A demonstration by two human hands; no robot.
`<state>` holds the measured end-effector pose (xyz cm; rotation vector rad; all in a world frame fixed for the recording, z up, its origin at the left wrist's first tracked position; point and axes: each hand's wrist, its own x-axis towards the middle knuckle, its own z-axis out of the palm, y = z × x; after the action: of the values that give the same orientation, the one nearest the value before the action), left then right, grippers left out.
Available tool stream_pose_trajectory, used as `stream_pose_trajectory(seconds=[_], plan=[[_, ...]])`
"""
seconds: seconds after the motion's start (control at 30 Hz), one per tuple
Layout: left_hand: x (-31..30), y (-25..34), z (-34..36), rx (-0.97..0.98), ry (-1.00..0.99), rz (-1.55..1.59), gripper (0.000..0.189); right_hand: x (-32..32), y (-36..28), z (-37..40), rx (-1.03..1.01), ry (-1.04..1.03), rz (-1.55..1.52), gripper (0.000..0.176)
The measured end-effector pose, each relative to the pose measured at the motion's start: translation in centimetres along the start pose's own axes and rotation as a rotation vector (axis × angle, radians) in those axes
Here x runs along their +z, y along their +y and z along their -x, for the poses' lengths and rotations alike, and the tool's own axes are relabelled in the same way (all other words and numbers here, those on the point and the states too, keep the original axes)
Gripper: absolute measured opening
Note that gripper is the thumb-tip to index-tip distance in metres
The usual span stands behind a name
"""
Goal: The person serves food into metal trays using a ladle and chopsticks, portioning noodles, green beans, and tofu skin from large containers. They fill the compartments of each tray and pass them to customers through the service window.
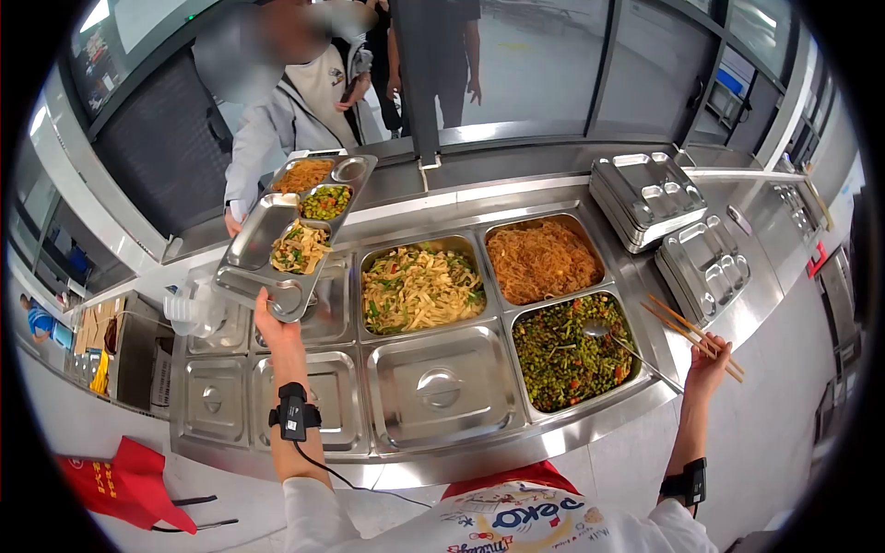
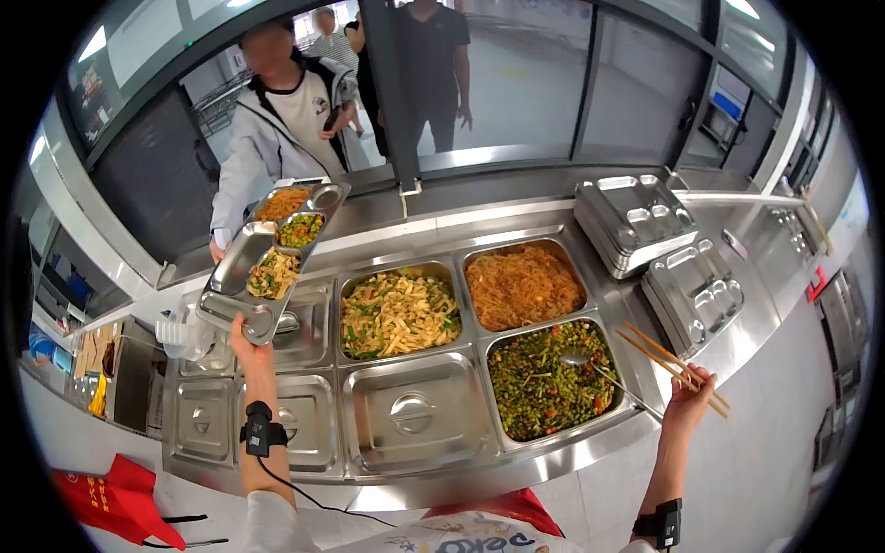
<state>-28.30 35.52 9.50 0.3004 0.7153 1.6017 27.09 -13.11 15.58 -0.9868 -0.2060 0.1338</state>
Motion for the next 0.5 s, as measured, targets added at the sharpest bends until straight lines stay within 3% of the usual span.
stream_pose_trajectory(seconds=[0.27,0.5], plan=[[0.8,-1.2,-2.3,-0.001,-0.036,0.012,0.028,-1.2,0.1,-0.1,0.004,-0.007,0.023,0.028],[6.2,-0.9,-3.4,0.002,-0.123,0.089,0.029,-1.5,0.1,-0.1,0.021,0.167,0.056,0.025]])
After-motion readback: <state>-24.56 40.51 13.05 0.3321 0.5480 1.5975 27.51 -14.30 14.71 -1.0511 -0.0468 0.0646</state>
